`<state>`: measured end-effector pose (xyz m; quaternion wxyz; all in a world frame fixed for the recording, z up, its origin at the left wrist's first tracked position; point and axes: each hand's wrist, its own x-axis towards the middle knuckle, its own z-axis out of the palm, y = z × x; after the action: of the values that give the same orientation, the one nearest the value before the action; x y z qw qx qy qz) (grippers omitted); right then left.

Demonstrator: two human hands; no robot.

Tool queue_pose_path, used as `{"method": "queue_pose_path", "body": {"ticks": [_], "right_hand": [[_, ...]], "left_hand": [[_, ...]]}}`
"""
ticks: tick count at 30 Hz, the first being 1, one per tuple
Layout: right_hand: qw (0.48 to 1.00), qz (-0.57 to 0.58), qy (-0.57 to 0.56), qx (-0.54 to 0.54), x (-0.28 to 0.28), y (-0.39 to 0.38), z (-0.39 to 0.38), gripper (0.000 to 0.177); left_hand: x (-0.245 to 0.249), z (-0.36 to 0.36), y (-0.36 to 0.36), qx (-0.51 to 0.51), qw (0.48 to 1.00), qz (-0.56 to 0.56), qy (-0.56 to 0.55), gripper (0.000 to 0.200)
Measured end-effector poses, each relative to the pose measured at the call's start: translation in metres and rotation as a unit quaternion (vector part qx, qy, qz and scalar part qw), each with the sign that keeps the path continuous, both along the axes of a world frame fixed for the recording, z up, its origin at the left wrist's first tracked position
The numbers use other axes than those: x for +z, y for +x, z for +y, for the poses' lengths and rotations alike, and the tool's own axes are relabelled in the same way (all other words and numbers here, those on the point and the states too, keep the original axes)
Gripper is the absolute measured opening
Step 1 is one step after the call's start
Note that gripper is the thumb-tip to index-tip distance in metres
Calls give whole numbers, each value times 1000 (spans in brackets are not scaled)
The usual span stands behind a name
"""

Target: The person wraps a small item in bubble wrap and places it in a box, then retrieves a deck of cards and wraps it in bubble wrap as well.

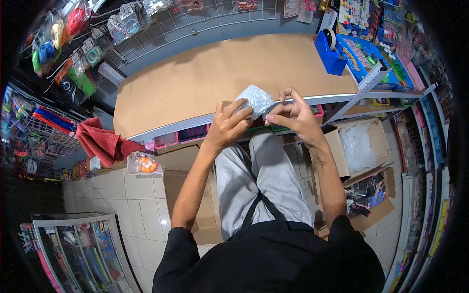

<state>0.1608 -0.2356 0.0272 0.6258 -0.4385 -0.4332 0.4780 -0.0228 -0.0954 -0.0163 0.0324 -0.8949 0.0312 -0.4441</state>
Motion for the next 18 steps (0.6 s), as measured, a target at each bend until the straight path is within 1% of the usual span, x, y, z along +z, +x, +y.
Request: {"method": "queue_pose_path", "body": {"ticks": [4, 13, 16, 18], "right_hand": [[999, 1, 0, 38, -5, 1, 8, 39], [999, -33, -26, -3, -21, -2, 14, 40], [997, -72, -21, -26, -26, -4, 16, 39], [997, -75, -18, -13, -24, -5, 15, 39]], "left_hand": [[-1, -3, 1, -12, 1000, 13, 21, 16], [1, -5, -2, -18, 1000, 1, 18, 17], [2, -5, -3, -23, 1000, 4, 12, 17], [0, -4, -4, -26, 1000, 2, 0, 19]]}}
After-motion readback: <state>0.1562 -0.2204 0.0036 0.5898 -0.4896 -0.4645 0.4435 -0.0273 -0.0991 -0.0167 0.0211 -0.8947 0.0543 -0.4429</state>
